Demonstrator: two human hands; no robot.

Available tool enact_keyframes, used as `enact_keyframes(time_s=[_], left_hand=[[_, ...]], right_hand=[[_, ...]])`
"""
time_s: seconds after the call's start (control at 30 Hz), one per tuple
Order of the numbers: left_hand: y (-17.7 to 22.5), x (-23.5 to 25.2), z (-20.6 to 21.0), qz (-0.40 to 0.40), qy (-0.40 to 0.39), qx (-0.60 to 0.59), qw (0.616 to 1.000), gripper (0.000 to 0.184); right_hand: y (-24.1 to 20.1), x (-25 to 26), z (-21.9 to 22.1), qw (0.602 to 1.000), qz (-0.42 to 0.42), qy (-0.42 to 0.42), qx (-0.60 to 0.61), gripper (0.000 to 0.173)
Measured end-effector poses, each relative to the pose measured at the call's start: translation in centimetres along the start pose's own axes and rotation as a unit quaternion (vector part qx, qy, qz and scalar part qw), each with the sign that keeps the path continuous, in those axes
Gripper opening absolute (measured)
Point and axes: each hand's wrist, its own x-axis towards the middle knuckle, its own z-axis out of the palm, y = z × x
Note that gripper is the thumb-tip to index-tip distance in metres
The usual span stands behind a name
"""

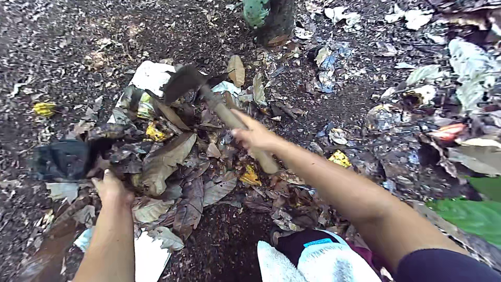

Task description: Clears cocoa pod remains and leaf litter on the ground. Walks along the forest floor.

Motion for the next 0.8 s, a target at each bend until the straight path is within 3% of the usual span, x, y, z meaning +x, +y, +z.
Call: enact_keyframes(time_s=[0.1, 0.17, 0.23, 0.3, 0.37, 0.43, 0.47, 0.57, 0.7, 0.8], left_hand=[[-0.7, -2.7, -0.4, 0.079, 0.076, 0.038, 0.993, 0.068], [-1.6, -7.1, 0.0, 0.160, 0.080, 0.124, 0.976, 0.068], [-3.5, -12.5, 2.1, 0.226, 0.017, 0.172, 0.959, 0.065], [-6.4, -17.4, 5.6, 0.190, -0.090, 0.140, 0.968, 0.061], [-9.1, -21.0, 9.3, 0.029, -0.181, 0.062, 0.981, 0.064], [-11.5, -22.3, 12.3, -0.130, -0.203, 0.014, 0.970, 0.071], [-12.5, -22.3, 13.7, -0.167, -0.199, 0.002, 0.966, 0.074], [-13.6, -21.2, 17.4, -0.183, -0.147, -0.031, 0.972, 0.076], [-13.1, -20.9, 20.0, -0.164, -0.128, -0.025, 0.978, 0.075], [-13.7, -21.2, 20.6, -0.156, -0.122, -0.037, 0.979, 0.084]], right_hand=[[6.0, -1.0, -7.4, 0.984, 0.035, 0.125, 0.126, 0.060], [8.9, -1.2, -11.9, 0.953, 0.074, 0.206, 0.207, 0.057], [13.0, -1.2, -14.0, 0.919, 0.094, 0.263, 0.279, 0.053], [17.1, -1.8, -12.9, 0.909, 0.120, 0.272, 0.292, 0.051], [18.5, -2.8, -10.5, 0.922, 0.166, 0.223, 0.270, 0.059], [18.1, -4.7, -7.7, 0.944, 0.202, 0.125, 0.229, 0.058], [18.0, -6.0, -6.3, 0.953, 0.216, 0.062, 0.203, 0.060], [17.9, -9.8, -1.8, 0.957, 0.234, -0.046, 0.165, 0.068], [18.8, -14.3, 3.0, 0.947, 0.254, -0.069, 0.184, 0.074], [19.2, -15.8, 4.9, 0.943, 0.238, -0.058, 0.226, 0.077]])
